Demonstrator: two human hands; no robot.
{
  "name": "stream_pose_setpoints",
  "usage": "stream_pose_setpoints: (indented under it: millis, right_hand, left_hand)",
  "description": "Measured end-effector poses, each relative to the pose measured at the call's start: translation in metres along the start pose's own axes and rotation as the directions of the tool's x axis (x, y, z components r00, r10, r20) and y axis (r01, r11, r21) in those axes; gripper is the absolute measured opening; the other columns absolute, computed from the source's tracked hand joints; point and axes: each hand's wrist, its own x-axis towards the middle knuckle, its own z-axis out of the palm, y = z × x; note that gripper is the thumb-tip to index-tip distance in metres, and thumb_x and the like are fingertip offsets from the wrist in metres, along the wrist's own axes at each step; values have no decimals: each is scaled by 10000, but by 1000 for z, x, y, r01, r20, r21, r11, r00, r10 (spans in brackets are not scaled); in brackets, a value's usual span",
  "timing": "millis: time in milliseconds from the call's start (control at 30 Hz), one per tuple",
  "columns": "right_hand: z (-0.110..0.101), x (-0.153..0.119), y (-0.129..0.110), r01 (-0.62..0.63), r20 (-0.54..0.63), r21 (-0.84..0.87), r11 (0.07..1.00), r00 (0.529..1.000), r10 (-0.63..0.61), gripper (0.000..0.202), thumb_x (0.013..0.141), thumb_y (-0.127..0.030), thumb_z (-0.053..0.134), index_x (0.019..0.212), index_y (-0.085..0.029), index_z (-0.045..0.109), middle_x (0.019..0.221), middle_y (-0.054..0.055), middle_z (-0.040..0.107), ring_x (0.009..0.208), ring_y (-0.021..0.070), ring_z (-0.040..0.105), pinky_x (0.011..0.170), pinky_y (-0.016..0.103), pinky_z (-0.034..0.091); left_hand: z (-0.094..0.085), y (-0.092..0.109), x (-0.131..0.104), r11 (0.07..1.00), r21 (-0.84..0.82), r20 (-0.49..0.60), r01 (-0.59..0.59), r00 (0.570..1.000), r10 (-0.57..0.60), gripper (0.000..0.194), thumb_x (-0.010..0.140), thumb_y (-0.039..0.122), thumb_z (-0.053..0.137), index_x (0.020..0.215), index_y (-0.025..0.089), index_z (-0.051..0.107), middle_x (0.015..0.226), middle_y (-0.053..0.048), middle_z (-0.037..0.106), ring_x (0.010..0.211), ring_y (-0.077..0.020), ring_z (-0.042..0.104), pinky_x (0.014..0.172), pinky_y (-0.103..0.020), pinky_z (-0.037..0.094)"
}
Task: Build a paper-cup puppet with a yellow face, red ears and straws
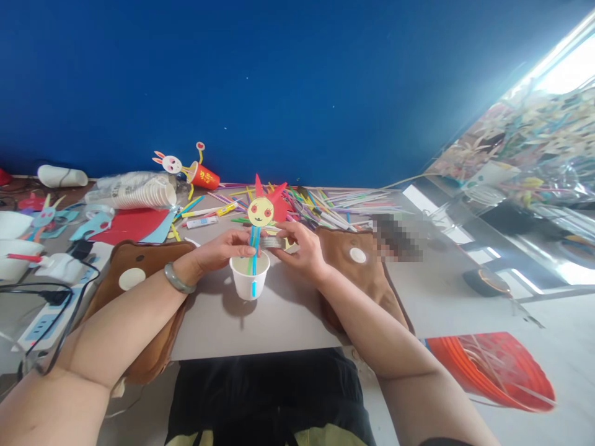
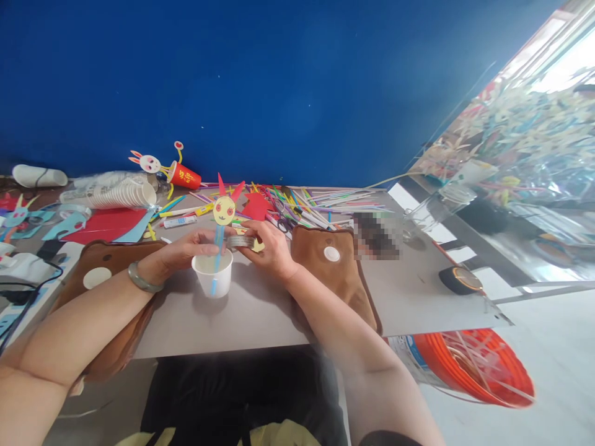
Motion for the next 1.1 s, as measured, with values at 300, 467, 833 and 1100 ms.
stream_pose_setpoints:
  millis: [300, 467, 833, 1100]
  right_hand:
    - [-7, 7, 0, -307, 376, 543, 782, 921, 100, 261, 718, -341, 821, 889, -197, 686, 1028, 40, 608, 575, 77, 564, 453, 235, 484]
    - [-10, 7, 3, -383, 418, 620, 685, 900, 125, 261, 701, -321, 840, 874, -187, 696, 983, 18, 615, 518, 43, 524, 375, 190, 423]
    - [-13, 9, 4, -404, 510, 578, 709, 857, 73, 183, 740, -302, 790, 823, -175, 687, 982, 38, 633, 568, 81, 581, 446, 220, 519]
    - [-6, 9, 5, -473, 492, 624, 622, 856, 158, 63, 732, -207, 650, 722, -172, 702, 918, 23, 649, 472, 56, 527, 363, 188, 422]
  left_hand:
    - [5, 6, -5, 993, -116, 23, -25, 999, 28, 235, 680, 367, 801, 748, 146, 762, 872, -73, 708, 708, -162, 626, 667, -277, 490]
    - [9, 9, -7, 992, -124, 35, -10, 999, 14, 233, 679, 358, 800, 746, 138, 762, 937, -83, 720, 723, -162, 639, 679, -279, 498]
    - [6, 10, -8, 997, -69, 54, 34, 998, -30, 248, 681, 355, 786, 754, 122, 742, 822, -67, 690, 613, -131, 586, 579, -254, 435]
    - [9, 11, -8, 995, -101, 49, 19, 999, -14, 241, 667, 339, 794, 750, 122, 730, 815, -53, 668, 618, -127, 585, 573, -243, 437]
